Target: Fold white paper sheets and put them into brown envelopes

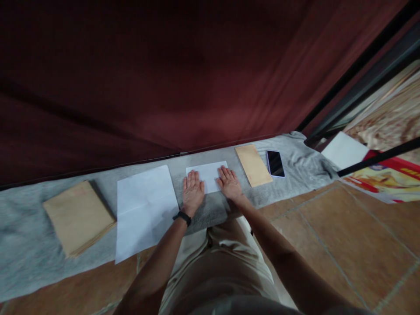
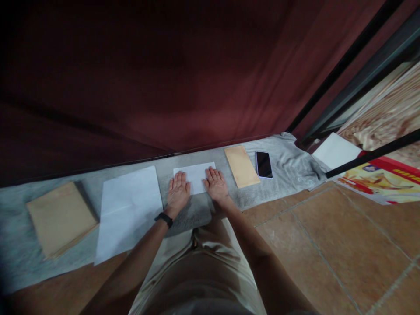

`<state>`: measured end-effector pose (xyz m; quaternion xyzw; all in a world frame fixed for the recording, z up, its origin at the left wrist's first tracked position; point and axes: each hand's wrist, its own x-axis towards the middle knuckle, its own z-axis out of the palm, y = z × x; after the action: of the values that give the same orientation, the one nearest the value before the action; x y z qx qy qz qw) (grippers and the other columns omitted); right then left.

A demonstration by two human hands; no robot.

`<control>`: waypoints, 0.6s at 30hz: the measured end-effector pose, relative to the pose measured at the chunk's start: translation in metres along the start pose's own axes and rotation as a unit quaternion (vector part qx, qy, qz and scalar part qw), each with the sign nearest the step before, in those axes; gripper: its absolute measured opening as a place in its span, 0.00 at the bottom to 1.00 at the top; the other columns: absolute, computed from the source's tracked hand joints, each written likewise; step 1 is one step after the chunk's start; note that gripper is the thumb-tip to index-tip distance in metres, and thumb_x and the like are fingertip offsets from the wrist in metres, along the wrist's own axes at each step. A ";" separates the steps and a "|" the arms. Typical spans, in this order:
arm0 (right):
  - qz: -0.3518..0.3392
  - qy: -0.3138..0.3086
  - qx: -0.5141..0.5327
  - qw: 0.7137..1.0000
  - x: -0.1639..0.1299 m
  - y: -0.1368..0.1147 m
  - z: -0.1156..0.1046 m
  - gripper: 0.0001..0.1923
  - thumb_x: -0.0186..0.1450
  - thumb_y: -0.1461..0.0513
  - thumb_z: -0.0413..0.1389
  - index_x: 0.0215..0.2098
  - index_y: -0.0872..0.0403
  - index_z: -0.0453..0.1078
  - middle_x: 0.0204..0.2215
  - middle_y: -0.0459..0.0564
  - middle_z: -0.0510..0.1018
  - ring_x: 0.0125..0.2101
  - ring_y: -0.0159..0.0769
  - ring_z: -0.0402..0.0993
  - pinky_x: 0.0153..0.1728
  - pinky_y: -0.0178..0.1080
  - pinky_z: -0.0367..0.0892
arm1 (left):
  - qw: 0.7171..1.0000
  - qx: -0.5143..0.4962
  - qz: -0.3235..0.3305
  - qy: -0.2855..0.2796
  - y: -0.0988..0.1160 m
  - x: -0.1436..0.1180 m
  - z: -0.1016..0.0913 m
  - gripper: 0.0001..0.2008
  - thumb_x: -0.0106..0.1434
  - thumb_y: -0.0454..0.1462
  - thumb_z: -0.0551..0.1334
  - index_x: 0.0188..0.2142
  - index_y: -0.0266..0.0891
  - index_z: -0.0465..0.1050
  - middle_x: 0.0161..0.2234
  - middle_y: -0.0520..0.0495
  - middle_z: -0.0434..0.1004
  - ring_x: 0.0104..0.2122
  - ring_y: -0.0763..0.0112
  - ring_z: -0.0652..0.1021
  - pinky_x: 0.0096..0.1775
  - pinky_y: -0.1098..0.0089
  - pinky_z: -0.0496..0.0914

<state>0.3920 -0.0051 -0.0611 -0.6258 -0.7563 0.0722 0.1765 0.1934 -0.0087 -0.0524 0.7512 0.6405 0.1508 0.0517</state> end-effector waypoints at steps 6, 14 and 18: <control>0.009 0.021 -0.019 1.000 -0.008 0.013 -0.005 0.31 0.77 0.53 0.43 0.72 0.60 0.55 0.71 0.59 0.58 0.71 0.49 0.53 0.70 0.54 0.47 | 0.998 -0.039 -0.039 0.030 -0.009 -0.009 -0.004 0.31 0.72 0.40 0.48 0.71 0.26 0.55 0.72 0.32 0.53 0.72 0.55 0.53 0.71 0.50 0.47; 0.035 0.044 -0.018 0.998 -0.013 0.012 -0.008 0.29 0.77 0.55 0.42 0.71 0.62 0.57 0.70 0.60 0.60 0.71 0.46 0.53 0.71 0.52 0.47 | 0.975 -0.172 -0.134 0.034 -0.024 -0.006 -0.015 0.30 0.67 0.39 0.56 0.67 0.31 0.60 0.67 0.33 0.65 0.66 0.53 0.67 0.66 0.56 0.61; 0.019 0.055 0.005 0.998 -0.016 0.009 -0.012 0.28 0.77 0.57 0.43 0.71 0.60 0.57 0.71 0.58 0.59 0.71 0.43 0.52 0.72 0.52 0.45 | 0.951 -0.236 -0.200 0.019 -0.032 0.010 -0.016 0.31 0.62 0.38 0.61 0.64 0.34 0.62 0.57 0.34 0.74 0.57 0.53 0.75 0.59 0.54 0.68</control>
<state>0.4069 -0.0204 -0.0556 -0.6421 -0.7331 0.0447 0.2199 0.1595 0.0046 -0.0445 0.5714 0.7245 0.2986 0.2437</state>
